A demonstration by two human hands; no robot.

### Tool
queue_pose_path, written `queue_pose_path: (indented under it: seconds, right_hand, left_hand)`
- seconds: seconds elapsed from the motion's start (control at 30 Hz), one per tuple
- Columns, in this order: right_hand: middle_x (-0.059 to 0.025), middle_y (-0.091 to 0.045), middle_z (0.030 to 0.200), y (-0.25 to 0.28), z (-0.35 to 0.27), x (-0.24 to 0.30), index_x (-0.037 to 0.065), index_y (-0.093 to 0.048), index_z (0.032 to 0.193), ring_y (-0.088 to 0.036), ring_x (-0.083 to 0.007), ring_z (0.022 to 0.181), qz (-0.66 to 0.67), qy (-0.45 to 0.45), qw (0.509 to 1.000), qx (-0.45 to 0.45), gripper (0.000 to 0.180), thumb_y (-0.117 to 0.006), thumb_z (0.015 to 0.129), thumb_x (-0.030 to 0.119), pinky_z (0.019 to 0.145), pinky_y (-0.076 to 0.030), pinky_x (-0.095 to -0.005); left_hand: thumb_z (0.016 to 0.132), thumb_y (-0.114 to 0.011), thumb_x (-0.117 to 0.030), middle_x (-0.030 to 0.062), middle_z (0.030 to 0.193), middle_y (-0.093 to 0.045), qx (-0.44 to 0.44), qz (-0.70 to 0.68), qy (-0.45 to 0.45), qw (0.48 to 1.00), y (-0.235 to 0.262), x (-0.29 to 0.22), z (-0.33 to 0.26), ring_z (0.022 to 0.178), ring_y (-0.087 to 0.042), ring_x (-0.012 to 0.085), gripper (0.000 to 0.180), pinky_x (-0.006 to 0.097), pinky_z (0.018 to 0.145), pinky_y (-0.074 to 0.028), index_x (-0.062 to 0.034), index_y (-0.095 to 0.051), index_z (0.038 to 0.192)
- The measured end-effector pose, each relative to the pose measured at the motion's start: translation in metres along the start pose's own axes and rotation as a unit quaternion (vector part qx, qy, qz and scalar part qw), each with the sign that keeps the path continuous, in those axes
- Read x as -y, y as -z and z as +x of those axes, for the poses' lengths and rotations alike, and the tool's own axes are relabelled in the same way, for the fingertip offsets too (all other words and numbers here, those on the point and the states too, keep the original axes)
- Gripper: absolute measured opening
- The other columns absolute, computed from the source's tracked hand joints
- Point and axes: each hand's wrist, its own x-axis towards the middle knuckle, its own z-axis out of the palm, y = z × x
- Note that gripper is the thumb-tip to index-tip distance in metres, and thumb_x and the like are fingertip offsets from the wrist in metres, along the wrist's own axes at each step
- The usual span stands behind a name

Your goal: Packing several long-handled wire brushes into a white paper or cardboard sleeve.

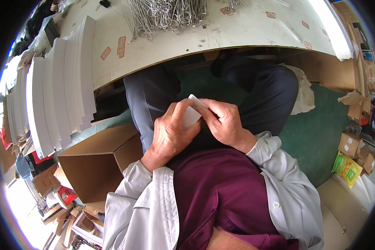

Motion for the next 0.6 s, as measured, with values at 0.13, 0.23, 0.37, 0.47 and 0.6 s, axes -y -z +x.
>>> queue_pose_path:
  seconds: [0.13, 0.23, 0.37, 0.47, 0.6]
  right_hand:
    - [-0.0169, -0.073, 0.085, 0.002, 0.005, 0.009, -0.005, -0.071, 0.116, -0.068, -0.0296, 0.069, -0.121, 0.129, 0.984, 0.001, 0.023, -0.067, 0.100, 0.011, 0.066, -0.055, -0.0374]
    - [-0.0171, -0.074, 0.087, 0.002, 0.004, 0.009, -0.005, -0.072, 0.111, -0.069, -0.0325, 0.072, -0.099, 0.090, 0.991, 0.004, 0.023, -0.066, 0.100, 0.013, 0.067, -0.056, -0.0399]
    - [-0.0195, -0.076, 0.095, -0.007, 0.001, 0.003, -0.005, -0.074, 0.106, -0.073, -0.0343, 0.079, -0.042, 0.056, 0.997, -0.019, 0.020, -0.065, 0.098, 0.010, 0.071, -0.058, -0.0403]
    - [-0.0205, -0.077, 0.099, -0.012, 0.004, 0.010, -0.004, -0.075, 0.108, -0.074, -0.0327, 0.083, -0.074, 0.057, 0.996, -0.012, 0.019, -0.065, 0.098, 0.009, 0.073, -0.058, -0.0390]
    - [-0.0167, -0.079, 0.094, -0.005, 0.007, 0.017, -0.005, -0.075, 0.107, -0.073, -0.0156, 0.079, 0.134, -0.191, 0.972, 0.027, 0.022, -0.067, 0.101, 0.014, 0.070, -0.057, -0.0317]
  left_hand:
    - [0.079, -0.084, -0.016, 0.0178, 0.106, -0.070, -0.004, 0.008, 0.008, 1.000, 0.000, 0.000, -0.002, 0.089, -0.074, 0.0385, 0.058, 0.046, 0.070, -0.062, -0.0086, -0.054, 0.127]
    - [0.079, -0.084, -0.015, 0.0178, 0.105, -0.071, -0.011, 0.002, 0.017, 1.000, 0.001, -0.003, -0.002, 0.089, -0.074, 0.0393, 0.061, 0.047, 0.070, -0.062, -0.0081, -0.050, 0.130]
    - [0.080, -0.083, -0.016, 0.0198, 0.101, -0.072, -0.028, 0.012, 0.014, 0.999, -0.004, -0.002, -0.003, 0.087, -0.074, 0.0412, 0.066, 0.047, 0.071, -0.061, -0.0061, -0.046, 0.134]
    - [0.080, -0.083, -0.017, 0.0225, 0.097, -0.072, -0.046, 0.028, 0.017, 0.998, -0.007, 0.002, -0.003, 0.086, -0.074, 0.0415, 0.069, 0.048, 0.072, -0.061, -0.0035, -0.044, 0.135]
    - [0.080, -0.084, -0.018, 0.0243, 0.097, -0.072, -0.043, 0.035, 0.031, 0.998, -0.004, 0.001, -0.001, 0.085, -0.074, 0.0416, 0.072, 0.048, 0.071, -0.061, -0.0025, -0.043, 0.137]
